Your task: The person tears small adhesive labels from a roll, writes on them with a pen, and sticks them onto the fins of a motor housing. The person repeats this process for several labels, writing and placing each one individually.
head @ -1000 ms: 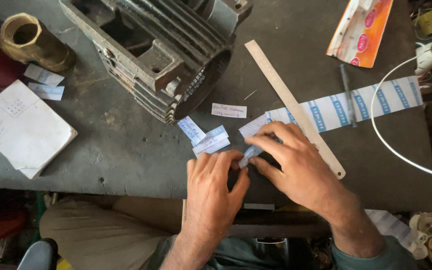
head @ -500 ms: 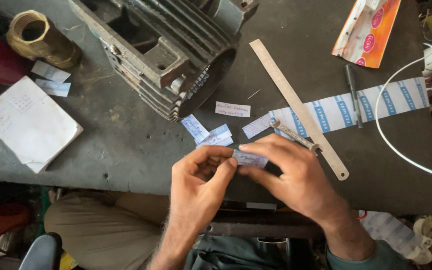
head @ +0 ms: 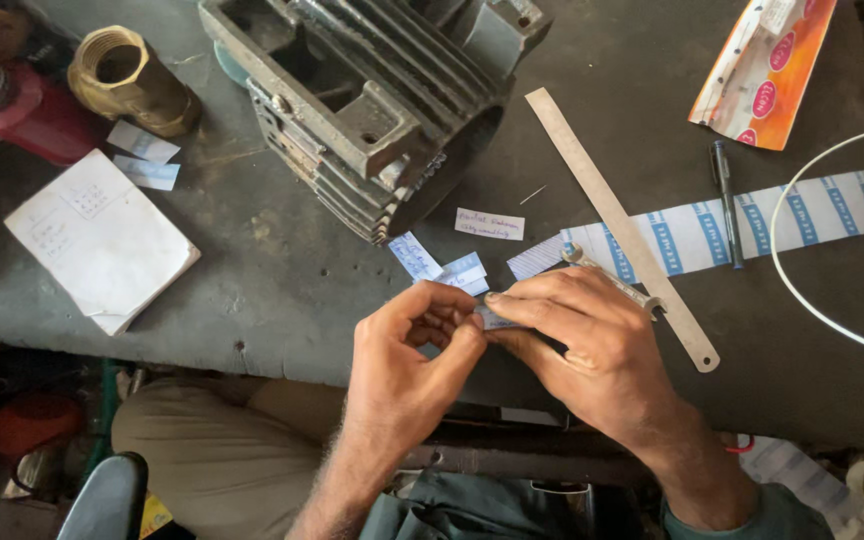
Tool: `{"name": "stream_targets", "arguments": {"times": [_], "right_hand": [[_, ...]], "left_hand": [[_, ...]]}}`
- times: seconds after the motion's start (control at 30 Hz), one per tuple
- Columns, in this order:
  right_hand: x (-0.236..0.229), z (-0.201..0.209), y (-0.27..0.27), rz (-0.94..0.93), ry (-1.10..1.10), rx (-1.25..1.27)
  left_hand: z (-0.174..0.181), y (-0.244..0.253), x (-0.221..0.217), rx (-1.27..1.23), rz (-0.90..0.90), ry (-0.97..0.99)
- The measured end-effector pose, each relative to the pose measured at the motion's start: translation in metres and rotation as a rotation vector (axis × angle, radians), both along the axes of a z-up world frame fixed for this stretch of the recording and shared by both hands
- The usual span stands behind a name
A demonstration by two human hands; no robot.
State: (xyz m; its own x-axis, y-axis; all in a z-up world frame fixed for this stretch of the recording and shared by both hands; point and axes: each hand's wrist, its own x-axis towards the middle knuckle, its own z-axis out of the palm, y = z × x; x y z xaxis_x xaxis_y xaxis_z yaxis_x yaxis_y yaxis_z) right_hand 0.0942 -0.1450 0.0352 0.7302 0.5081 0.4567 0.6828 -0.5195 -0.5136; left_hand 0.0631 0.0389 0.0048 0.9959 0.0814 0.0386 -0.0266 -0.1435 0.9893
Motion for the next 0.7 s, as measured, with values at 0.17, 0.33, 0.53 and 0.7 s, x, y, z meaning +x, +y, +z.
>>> {"name": "stream_targets", "arguments": {"times": [0.17,0.33,0.53,0.7], "right_hand": [[-0.003,0.002,0.005,0.026,-0.010,-0.023],[-0.003,0.004,0.008,0.011,0.018,0.012],[0.001,0.012,-0.001,0.107,0.299,0.133],[0.005,0.014,-0.007,0.195,0.559,0.224]], "left_hand": [[-0.005,0.002,-0.002,-0.184,0.026,0.175],[0.000,0.009,-0.002,-0.250,-0.044,0.138],[0.019,0.034,-0.007,0.152,-0.280,-0.374],[0.021,0.048,-0.005,0.250,-0.387,-0.426]]}}
